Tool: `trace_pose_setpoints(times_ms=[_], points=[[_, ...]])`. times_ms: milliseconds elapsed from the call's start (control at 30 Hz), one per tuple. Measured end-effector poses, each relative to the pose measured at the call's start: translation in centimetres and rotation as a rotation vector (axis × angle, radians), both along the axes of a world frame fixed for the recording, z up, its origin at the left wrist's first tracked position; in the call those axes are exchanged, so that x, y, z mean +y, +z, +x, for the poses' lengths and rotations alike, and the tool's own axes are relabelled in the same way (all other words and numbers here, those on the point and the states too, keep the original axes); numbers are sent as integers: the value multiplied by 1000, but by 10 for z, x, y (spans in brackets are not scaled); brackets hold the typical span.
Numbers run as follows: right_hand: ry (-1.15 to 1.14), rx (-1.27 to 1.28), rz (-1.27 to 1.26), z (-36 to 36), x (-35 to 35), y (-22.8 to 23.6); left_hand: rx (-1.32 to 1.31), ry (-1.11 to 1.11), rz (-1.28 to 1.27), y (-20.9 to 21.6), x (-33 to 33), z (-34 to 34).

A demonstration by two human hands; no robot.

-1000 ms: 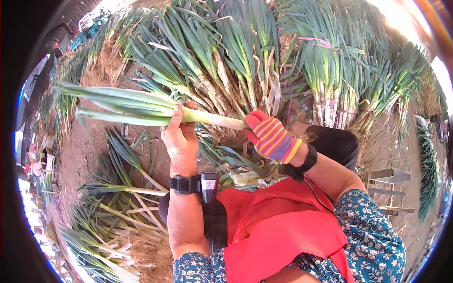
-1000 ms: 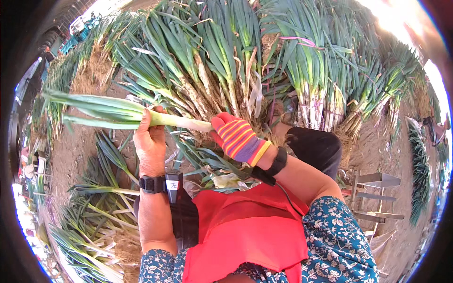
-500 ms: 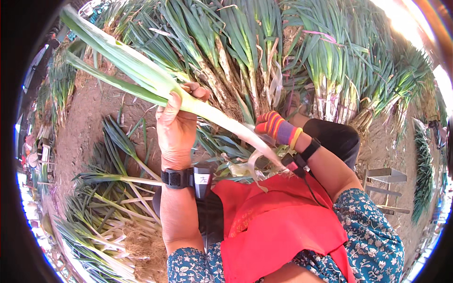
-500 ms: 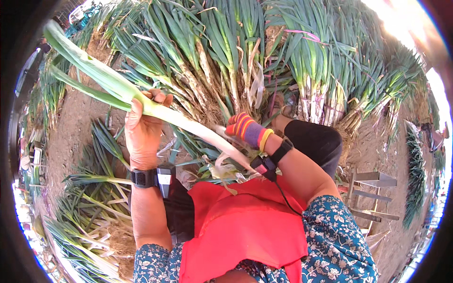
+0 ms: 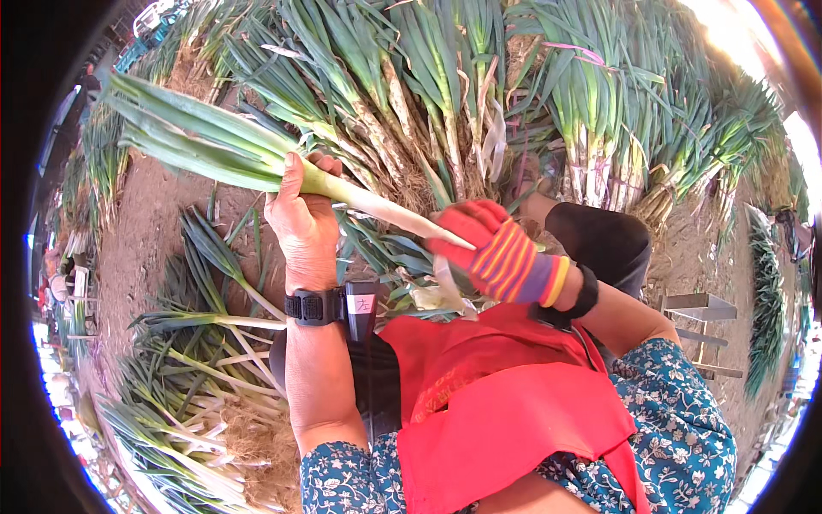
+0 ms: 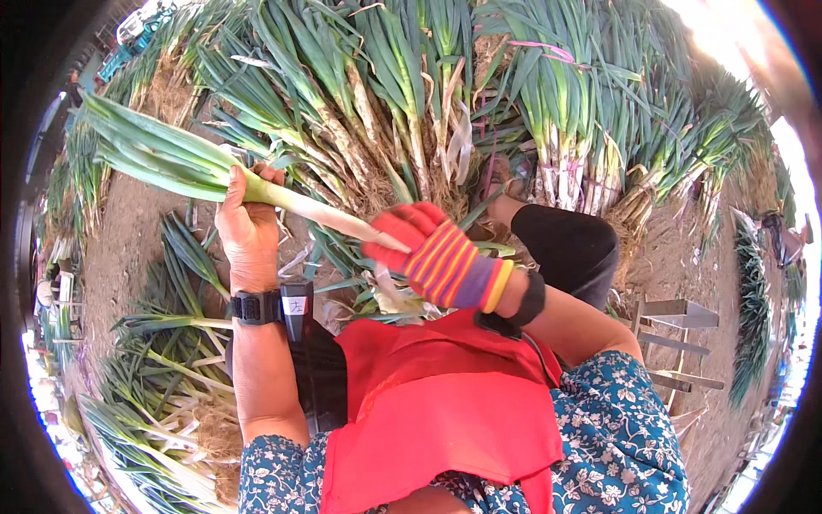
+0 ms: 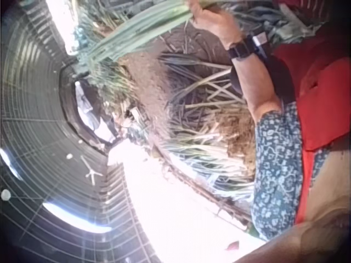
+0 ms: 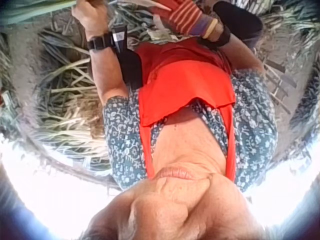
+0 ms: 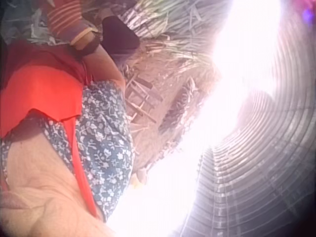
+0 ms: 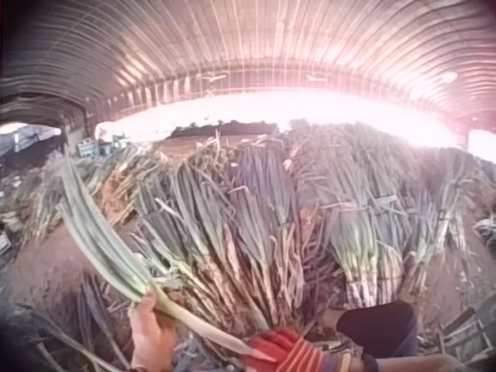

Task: The person peels the outer layers and roots from several leeks by hand, then gathers them into a bundle and ties them together with a pink plastic ribbon.

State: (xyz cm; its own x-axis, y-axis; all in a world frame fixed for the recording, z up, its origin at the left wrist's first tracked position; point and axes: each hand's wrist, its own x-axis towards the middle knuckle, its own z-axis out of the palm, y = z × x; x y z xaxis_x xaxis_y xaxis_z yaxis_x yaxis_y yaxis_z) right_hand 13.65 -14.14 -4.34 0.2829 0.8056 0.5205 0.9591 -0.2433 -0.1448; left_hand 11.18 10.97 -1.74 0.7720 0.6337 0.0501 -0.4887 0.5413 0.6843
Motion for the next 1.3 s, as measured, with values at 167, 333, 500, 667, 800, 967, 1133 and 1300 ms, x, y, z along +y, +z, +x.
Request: trace_pose_setpoints(times_ms=[167,333,500,667,800,967,1133,1300], points=[[28,-124,15,-2,25,-25,-104,21,9,4,5,-4],[-21,137,-614,-17,-5,-106,-115,175,45,11,22,-17],[-247,596,-1074,24,-98,-188,-150,176,127,20,21,-27],[-527,253,-349,60,-96,-127,-180,89,195,16,39,-37],[-214,157,87,41,3,-13,-172,71,129,4,31,-33],[-167,164,-1,12,68,3,-131,117,35,2,13,-28],[67,671,158,21,81,-39,-51,125,1,-4,18,-32],[194,661,397,23,80,-69,-43,124,-23,-3,16,-31]])
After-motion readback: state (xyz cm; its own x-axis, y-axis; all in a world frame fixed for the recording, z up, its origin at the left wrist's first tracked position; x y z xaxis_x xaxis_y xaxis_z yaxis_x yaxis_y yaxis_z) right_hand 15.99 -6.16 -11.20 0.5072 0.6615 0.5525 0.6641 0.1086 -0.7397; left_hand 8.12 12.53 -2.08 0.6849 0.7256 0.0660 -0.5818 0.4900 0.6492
